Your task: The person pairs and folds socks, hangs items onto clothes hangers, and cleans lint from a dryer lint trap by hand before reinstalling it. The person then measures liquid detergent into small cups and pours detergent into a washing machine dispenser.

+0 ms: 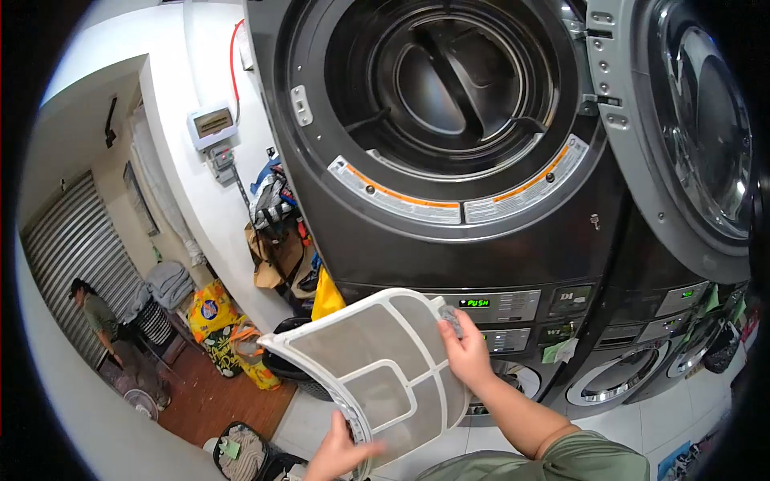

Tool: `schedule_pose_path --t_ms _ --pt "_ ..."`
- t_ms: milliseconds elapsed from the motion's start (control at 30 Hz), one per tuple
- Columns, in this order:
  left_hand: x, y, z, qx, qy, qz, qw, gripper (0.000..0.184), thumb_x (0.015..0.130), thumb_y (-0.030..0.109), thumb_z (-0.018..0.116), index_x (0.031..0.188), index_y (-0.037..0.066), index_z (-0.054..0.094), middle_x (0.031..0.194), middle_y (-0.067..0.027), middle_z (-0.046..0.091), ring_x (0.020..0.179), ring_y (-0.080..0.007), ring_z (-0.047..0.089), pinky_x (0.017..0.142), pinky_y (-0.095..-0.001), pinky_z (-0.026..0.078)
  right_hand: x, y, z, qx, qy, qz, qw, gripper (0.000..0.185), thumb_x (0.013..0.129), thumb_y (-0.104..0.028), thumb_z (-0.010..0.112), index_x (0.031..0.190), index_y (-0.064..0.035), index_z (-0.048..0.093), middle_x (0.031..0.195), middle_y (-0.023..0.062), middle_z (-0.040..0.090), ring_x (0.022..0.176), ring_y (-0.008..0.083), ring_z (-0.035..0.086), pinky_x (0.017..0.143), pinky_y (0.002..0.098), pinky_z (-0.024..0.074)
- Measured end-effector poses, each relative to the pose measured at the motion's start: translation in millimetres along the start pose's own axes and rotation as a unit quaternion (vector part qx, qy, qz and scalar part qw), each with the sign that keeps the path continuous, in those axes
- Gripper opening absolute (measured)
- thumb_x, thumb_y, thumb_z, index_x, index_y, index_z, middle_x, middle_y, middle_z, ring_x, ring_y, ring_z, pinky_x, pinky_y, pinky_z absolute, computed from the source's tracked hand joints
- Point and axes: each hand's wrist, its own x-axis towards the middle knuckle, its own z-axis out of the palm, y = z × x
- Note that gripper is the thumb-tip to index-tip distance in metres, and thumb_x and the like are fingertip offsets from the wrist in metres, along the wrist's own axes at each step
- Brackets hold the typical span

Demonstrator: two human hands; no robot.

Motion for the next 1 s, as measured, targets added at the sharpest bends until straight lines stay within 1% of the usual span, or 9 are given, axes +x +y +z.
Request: schedule_pose_path --t_ms 67,233,300,367,467,500,600,733,1000 --pt "40.9 40.8 38.5 -0.143 0.099 0.003 0.985 0.057 0.085 0.016 0.073 0.130 -0.006 0.045 0.120 -0.0146 0.056 0.112 -0.0250 0.054 0.099 -0.0379 0.042 2.8 -9.7 -30.2 0.059 0.032 -0.007 0.998 0.037 0.099 -0.030 0.059 0.120 -0.0002 0.060 0.088 0.0035 0.067 0.076 0.0073 0.057 0.068 0.0229 0.0475" --pt "145.7 153.1 -8.6 -0.019 0.201 0.211 0.956 0.058 0.082 0.010 0.072 0.132 -0.004 0.046 0.122 -0.0143 0.056 0.115 -0.0246 0.053 0.101 -0.0365 0.041 13.4 -37.7 -163.3 0.155 0.093 0.023 0.983 0.032 0.098 -0.018 0.059 0.123 0.0014 0.060 0.088 0.0056 0.068 0.075 0.0098 0.063 0.067 0.0237 0.0502" --pt "209.6 210.9 -42.6 0.113 0.306 0.308 0.894 0.064 0.083 0.000 0.065 0.142 -0.003 0.041 0.133 -0.0176 0.053 0.122 -0.0268 0.053 0.104 -0.0373 0.040 3.4 -49.8 -225.3 0.178 0.110 0.035 0.977 0.039 0.097 -0.014 0.060 0.131 0.0021 0.054 0.087 0.0072 0.068 0.073 0.0112 0.064 0.064 0.0219 0.0506" --pt "263.4 283.5 -58.5 0.032 0.248 0.409 0.878 0.068 0.084 -0.003 0.061 0.147 0.000 0.036 0.135 -0.0178 0.053 0.123 -0.0267 0.053 0.105 -0.0364 0.040 -15.6 -56.5 -284.3 0.158 0.184 0.005 0.970 0.044 0.095 -0.010 0.061 0.136 0.0016 0.050 0.089 0.0091 0.068 0.073 0.0117 0.065 0.062 0.0204 0.0510" --pt "345.3 350.1 -61.7 0.097 0.137 0.470 0.867 0.069 0.083 -0.001 0.064 0.147 0.009 0.040 0.144 -0.0149 0.049 0.131 -0.0226 0.048 0.110 -0.0346 0.035 -49.7 -6.9 -426.2 0.160 0.356 -0.035 0.920 0.044 0.092 -0.005 0.061 0.135 0.0002 0.052 0.102 0.0101 0.068 0.080 0.0109 0.065 0.064 0.0194 0.0511" --pt "382.5 358.4 -65.2 0.212 0.160 0.505 0.821 0.070 0.082 0.000 0.067 0.146 0.012 0.042 0.145 -0.0117 0.049 0.132 -0.0217 0.047 0.111 -0.0346 0.034 -65.6 4.2 -471.7 0.194 0.412 -0.051 0.889 0.042 0.092 -0.004 0.059 0.133 -0.0006 0.054 0.106 0.0090 0.067 0.085 0.0101 0.064 0.066 0.0179 0.0498" --pt "422.6 381.4 -40.0 0.262 0.049 0.389 0.882 0.072 0.084 0.002 0.068 0.148 0.023 0.042 0.143 -0.0061 0.050 0.132 -0.0218 0.044 0.112 -0.0374 0.034 -108.4 9.6 -581.2 0.224 0.522 -0.130 0.812 0.035 0.096 -0.013 0.058 0.130 -0.0023 0.058 0.108 0.0031 0.064 0.089 0.0067 0.059 0.066 0.0142 0.0437" --pt "463.1 389.8 -20.3 0.227 -0.121 0.298 0.919 0.077 0.083 0.002 0.068 0.150 0.027 0.039 0.135 -0.0081 0.058 0.122 -0.0223 0.053 0.107 -0.0367 0.038 -146.8 -13.0 -716.9 0.230 0.453 -0.205 0.836 0.045 0.096 -0.027 0.063 0.134 -0.0041 0.054 0.101 -0.0014 0.062 0.076 0.0029 0.050 0.059 0.0179 0.0409" --pt "475.1 379.6 7.9 0.350 -0.113 0.248 0.896 0.076 0.083 0.006 0.070 0.148 0.030 0.040 0.140 -0.0082 0.055 0.128 -0.0224 0.051 0.111 -0.0353 0.037 -66.5 -114.9 -885.1 0.147 0.503 -0.216 0.824 0.057 0.090 -0.026 0.070 0.138 -0.0025 0.049 0.103 0.0015 0.061 0.079 0.0094 0.053 0.062 0.0197 0.0429"
